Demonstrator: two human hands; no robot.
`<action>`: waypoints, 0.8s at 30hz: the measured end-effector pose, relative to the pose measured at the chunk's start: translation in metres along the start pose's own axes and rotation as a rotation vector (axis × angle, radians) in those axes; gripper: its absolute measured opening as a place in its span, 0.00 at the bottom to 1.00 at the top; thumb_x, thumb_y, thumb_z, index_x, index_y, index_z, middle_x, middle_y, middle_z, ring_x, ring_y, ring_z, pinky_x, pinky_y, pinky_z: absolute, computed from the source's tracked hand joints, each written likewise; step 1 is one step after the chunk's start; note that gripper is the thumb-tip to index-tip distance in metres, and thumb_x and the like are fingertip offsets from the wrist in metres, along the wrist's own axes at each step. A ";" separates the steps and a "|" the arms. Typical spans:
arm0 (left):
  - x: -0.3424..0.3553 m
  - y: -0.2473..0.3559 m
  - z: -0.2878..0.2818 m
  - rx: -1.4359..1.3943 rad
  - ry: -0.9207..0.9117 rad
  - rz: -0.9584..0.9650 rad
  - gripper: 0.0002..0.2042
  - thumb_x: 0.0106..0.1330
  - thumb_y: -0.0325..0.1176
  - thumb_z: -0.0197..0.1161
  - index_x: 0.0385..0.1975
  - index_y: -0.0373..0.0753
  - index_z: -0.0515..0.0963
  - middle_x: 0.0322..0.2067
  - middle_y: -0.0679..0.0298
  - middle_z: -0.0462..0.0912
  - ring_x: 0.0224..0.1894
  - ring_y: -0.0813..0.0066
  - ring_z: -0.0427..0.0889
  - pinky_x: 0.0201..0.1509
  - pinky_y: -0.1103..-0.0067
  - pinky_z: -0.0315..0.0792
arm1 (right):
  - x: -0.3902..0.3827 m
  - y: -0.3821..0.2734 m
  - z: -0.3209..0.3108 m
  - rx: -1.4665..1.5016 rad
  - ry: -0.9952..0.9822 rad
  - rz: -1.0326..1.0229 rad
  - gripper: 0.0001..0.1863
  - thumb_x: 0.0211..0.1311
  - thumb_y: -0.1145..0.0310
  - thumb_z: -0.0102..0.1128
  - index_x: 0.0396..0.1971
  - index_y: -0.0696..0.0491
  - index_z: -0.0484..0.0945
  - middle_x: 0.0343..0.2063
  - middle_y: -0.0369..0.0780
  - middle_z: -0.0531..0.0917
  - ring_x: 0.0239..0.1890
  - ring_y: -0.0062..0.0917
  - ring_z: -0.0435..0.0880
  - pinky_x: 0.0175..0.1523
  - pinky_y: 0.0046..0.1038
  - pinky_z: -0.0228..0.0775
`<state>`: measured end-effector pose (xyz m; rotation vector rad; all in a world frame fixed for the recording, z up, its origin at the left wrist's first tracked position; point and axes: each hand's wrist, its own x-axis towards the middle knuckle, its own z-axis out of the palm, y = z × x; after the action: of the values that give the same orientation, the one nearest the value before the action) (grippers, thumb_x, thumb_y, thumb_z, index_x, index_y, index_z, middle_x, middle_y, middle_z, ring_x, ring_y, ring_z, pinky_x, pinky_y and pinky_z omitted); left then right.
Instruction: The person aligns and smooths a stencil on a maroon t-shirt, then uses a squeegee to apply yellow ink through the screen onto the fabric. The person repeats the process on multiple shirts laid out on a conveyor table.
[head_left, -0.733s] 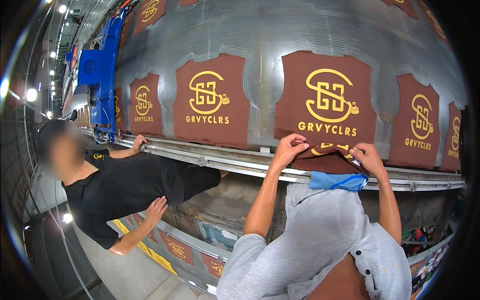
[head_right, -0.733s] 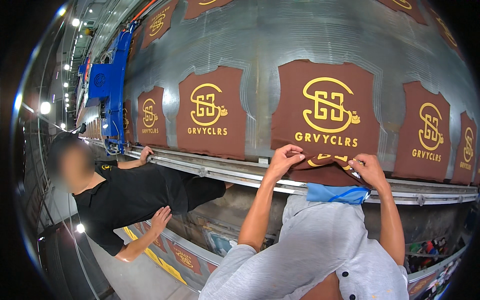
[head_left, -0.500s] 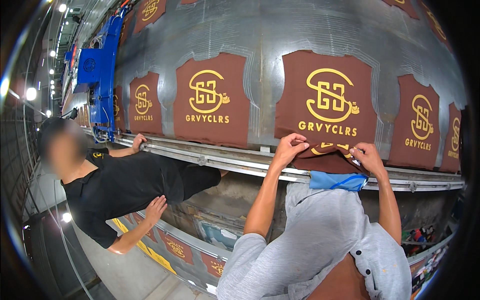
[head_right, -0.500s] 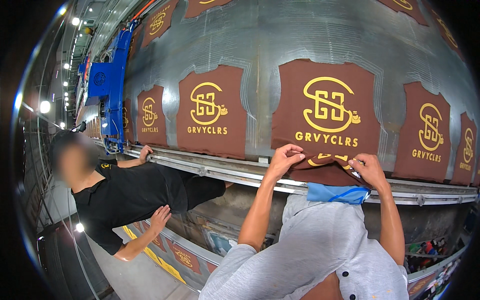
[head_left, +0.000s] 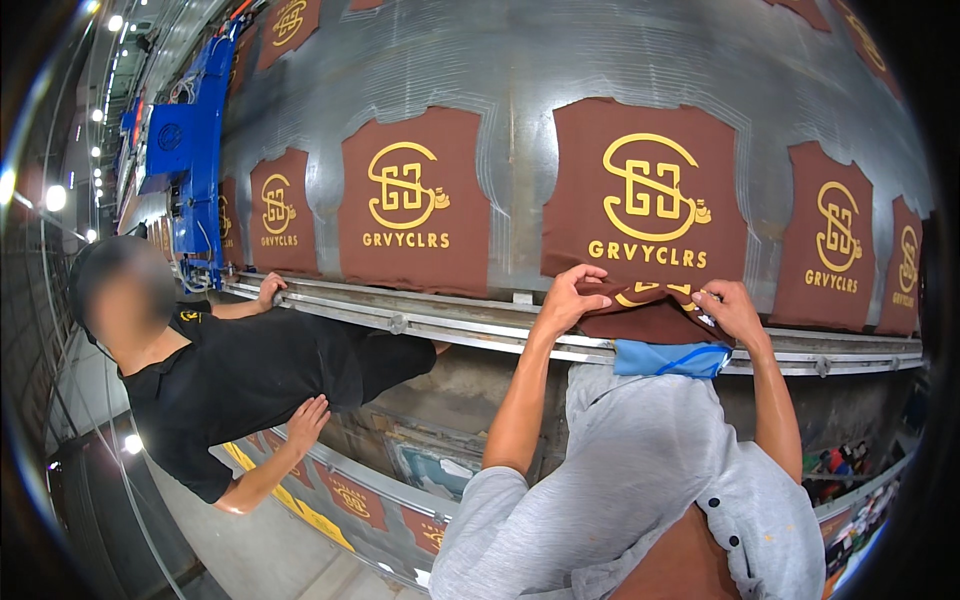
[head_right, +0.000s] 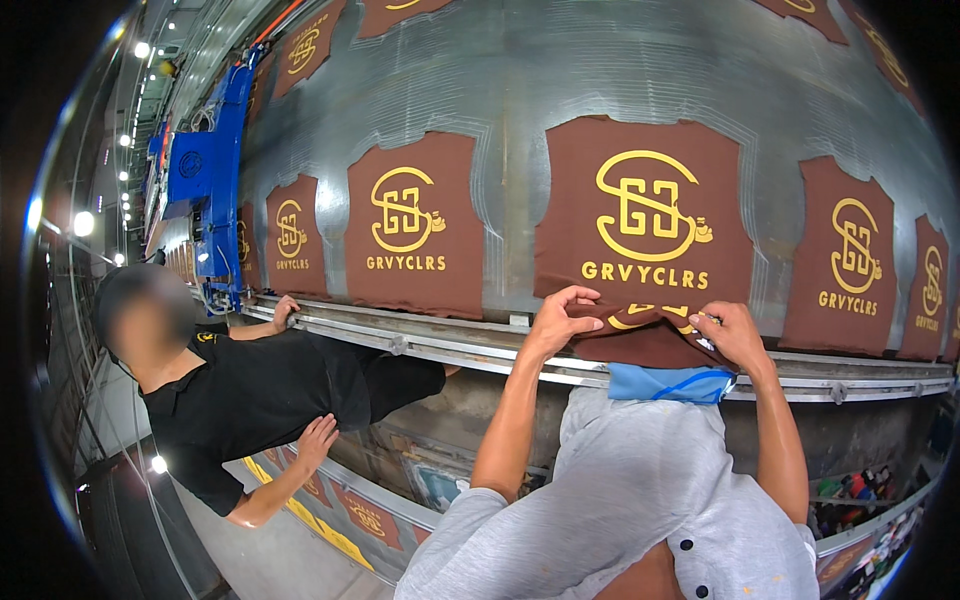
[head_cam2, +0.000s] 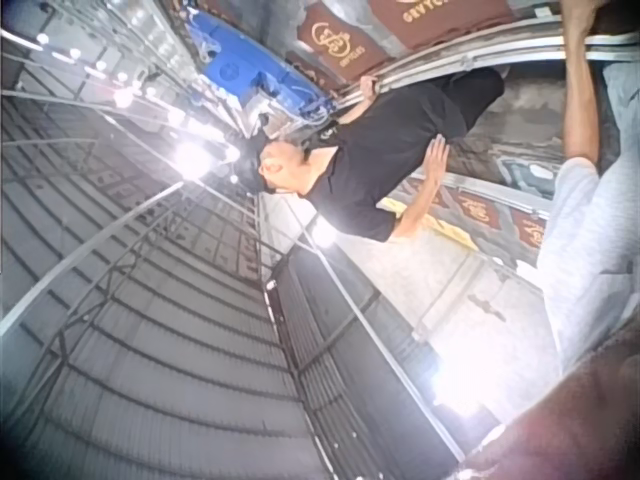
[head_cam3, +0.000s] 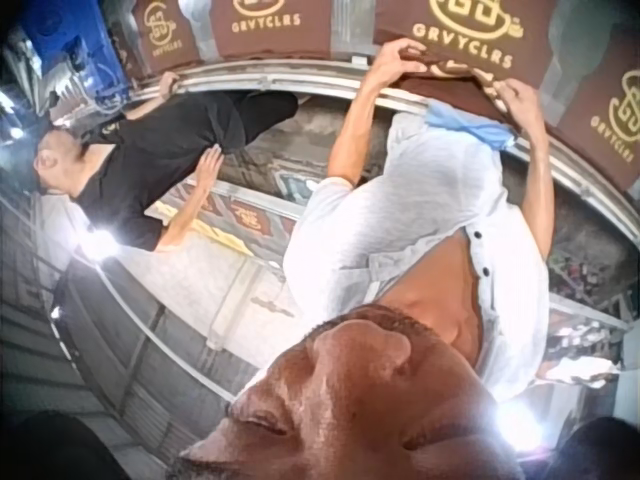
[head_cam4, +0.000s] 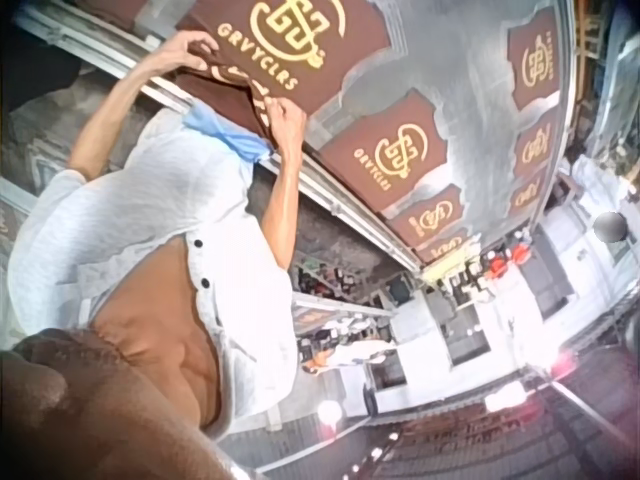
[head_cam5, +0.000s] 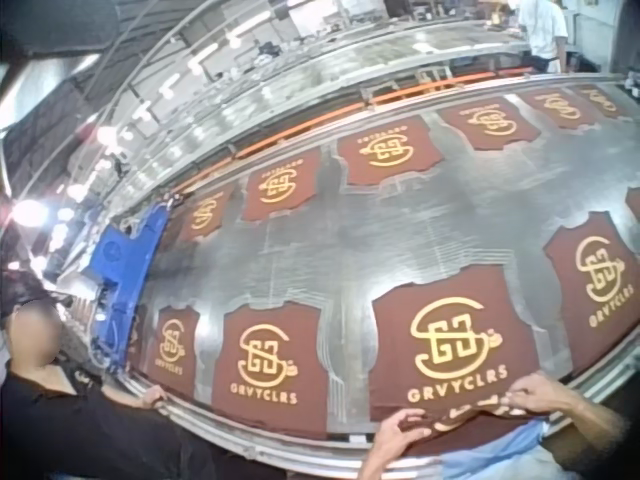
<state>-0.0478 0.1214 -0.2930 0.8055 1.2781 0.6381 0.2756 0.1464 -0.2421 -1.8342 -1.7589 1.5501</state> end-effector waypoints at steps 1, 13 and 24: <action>0.000 0.001 -0.001 -0.014 -0.016 0.009 0.18 0.54 0.21 0.71 0.46 0.34 0.80 0.38 0.62 0.84 0.42 0.77 0.82 0.48 0.81 0.76 | 0.000 0.000 0.000 -0.003 0.005 -0.002 0.16 0.60 0.62 0.65 0.31 0.62 0.83 0.23 0.47 0.84 0.26 0.30 0.81 0.34 0.33 0.71; 0.010 -0.023 -0.001 -0.146 0.076 0.002 0.12 0.54 0.18 0.70 0.36 0.34 0.77 0.33 0.61 0.85 0.35 0.79 0.81 0.40 0.82 0.76 | 0.002 0.004 0.002 -0.030 -0.013 -0.055 0.17 0.62 0.58 0.65 0.32 0.60 0.85 0.25 0.48 0.85 0.29 0.35 0.83 0.37 0.35 0.72; 0.011 -0.015 0.000 0.105 0.195 -0.006 0.05 0.59 0.27 0.70 0.28 0.33 0.81 0.25 0.71 0.80 0.30 0.84 0.74 0.36 0.83 0.70 | 0.005 0.022 0.008 -0.034 0.008 -0.117 0.19 0.62 0.53 0.64 0.30 0.58 0.85 0.26 0.50 0.83 0.32 0.45 0.83 0.38 0.40 0.72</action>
<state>-0.0459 0.1213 -0.3117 0.8407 1.5008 0.6604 0.2831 0.1402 -0.2643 -1.7154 -1.8640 1.4768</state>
